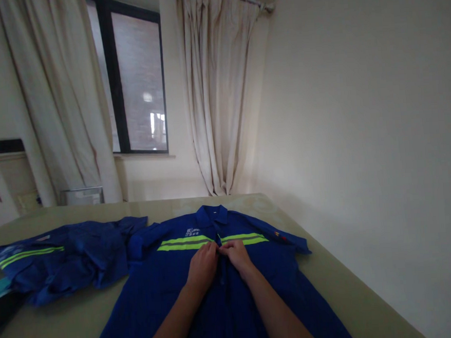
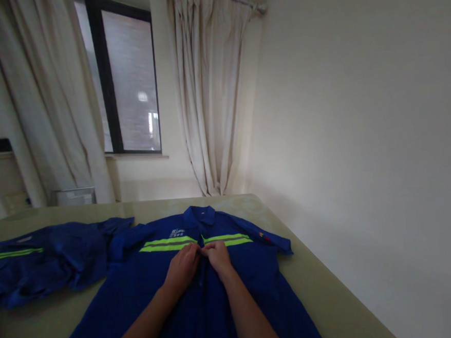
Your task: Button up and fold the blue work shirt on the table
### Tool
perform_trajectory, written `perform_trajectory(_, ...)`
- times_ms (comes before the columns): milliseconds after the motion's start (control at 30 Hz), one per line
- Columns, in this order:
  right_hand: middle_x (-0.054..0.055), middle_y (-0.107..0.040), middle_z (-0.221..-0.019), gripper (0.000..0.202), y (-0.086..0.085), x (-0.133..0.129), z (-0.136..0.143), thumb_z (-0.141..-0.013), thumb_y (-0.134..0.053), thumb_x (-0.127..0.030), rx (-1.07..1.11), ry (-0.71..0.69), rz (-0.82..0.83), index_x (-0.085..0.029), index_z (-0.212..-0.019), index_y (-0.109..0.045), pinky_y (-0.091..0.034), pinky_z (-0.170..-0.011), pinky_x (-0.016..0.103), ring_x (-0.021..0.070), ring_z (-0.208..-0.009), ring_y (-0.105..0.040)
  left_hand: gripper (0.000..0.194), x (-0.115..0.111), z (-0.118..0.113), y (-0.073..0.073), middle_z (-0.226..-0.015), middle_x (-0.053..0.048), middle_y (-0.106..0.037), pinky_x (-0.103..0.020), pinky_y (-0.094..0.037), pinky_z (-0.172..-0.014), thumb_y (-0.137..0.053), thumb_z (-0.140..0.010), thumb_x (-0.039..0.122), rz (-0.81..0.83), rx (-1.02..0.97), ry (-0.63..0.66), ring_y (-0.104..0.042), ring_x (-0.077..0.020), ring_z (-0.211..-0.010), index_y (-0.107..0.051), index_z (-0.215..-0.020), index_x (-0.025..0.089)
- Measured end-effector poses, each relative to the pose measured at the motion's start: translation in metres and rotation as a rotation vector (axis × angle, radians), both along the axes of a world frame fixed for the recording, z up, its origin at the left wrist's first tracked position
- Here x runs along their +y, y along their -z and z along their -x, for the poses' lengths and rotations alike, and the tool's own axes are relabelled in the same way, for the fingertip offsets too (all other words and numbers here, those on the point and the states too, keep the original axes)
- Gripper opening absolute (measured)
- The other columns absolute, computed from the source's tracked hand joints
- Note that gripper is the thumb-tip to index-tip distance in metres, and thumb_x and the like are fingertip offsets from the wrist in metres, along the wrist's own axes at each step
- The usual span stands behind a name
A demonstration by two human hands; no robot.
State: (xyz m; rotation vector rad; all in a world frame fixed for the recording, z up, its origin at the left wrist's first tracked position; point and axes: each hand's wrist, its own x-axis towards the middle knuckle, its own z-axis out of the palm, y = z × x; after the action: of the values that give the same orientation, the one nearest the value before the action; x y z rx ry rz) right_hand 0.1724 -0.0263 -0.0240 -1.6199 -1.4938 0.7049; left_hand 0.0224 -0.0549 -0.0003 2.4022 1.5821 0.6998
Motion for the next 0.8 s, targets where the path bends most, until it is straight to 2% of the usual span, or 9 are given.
perform_trajectory(200,0.006,-0.076,-0.102,0.025,-0.013,-0.025,0.008,-0.089,-0.054,-0.021,-0.19,0.004,-0.127,-0.021,-0.093,-0.078,-0.047,-0.089,0.027,0.0208,-0.098,-0.069,0.028,-0.001,0.001,-0.003,-0.106,-0.008,-0.07,-0.033,-0.049,-0.094,-0.04,-0.103,0.018,-0.05,0.084,-0.033,-0.065,-0.0227,-0.105,-0.067,-0.102,0.02)
perform_trajectory(300,0.006,-0.073,-0.112,0.03,-0.018,-0.034,0.013,-0.088,-0.053,-0.015,-0.29,-0.001,-0.128,-0.023,-0.105,-0.076,-0.045,-0.093,0.027,0.0202,-0.105,-0.067,0.035,-0.004,0.001,-0.001,-0.12,-0.011,-0.069,-0.037,-0.047,-0.102,-0.037,-0.101,0.014,-0.077,0.105,-0.055,-0.063,-0.0245,-0.116,-0.068,-0.116,0.019)
perform_trajectory(400,0.007,-0.073,-0.113,0.029,-0.025,-0.036,0.018,-0.087,-0.055,-0.015,-0.384,0.007,-0.089,-0.024,-0.106,-0.075,-0.047,-0.089,0.029,0.0214,-0.103,-0.068,0.045,-0.009,0.003,0.005,-0.152,-0.016,-0.052,-0.046,-0.037,-0.116,-0.037,-0.099,0.014,-0.101,0.129,-0.079,-0.046,-0.0292,-0.141,-0.055,-0.14,0.015)
perform_trajectory(467,0.009,-0.073,-0.106,0.021,-0.032,-0.035,0.023,-0.089,-0.057,-0.021,-0.438,0.03,-0.059,-0.022,-0.099,-0.075,-0.049,-0.084,0.032,0.0244,-0.098,-0.07,0.049,-0.014,0.003,0.01,-0.159,-0.019,-0.044,-0.048,-0.032,-0.12,-0.039,-0.099,0.02,-0.089,0.16,-0.073,-0.04,-0.0309,-0.147,-0.051,-0.146,0.01)
perform_trajectory(600,0.015,-0.069,-0.11,0.025,-0.043,-0.034,0.034,-0.092,-0.06,-0.039,-0.539,0.082,-0.061,-0.017,-0.095,-0.072,-0.049,-0.079,0.036,0.0291,-0.097,-0.07,0.055,-0.035,0.001,0.023,-0.157,-0.017,-0.048,-0.049,-0.034,-0.12,-0.037,-0.099,0.028,-0.076,0.196,-0.054,-0.043,-0.0306,-0.146,-0.049,-0.15,0.01)
perform_trajectory(700,0.011,-0.068,-0.112,0.016,-0.041,-0.031,0.038,-0.091,-0.063,-0.034,-0.611,0.1,-0.071,-0.02,-0.095,-0.071,-0.048,-0.074,0.031,0.0244,-0.094,-0.07,0.057,-0.053,0.001,0.029,-0.157,-0.014,-0.048,-0.048,-0.033,-0.121,-0.037,-0.097,0.027,-0.111,0.199,-0.069,-0.042,-0.0293,-0.147,-0.046,-0.152,0.012)
perform_trajectory(800,0.007,-0.069,-0.105,0.011,-0.029,-0.023,0.035,-0.089,-0.06,-0.024,-0.509,0.142,-0.093,-0.021,-0.087,-0.07,-0.045,-0.069,0.028,0.0209,-0.086,-0.07,0.059,-0.06,0.003,0.023,-0.154,-0.016,-0.051,-0.048,-0.035,-0.118,-0.042,-0.095,0.03,-0.109,0.203,-0.095,-0.046,-0.031,-0.142,-0.049,-0.15,0.01)
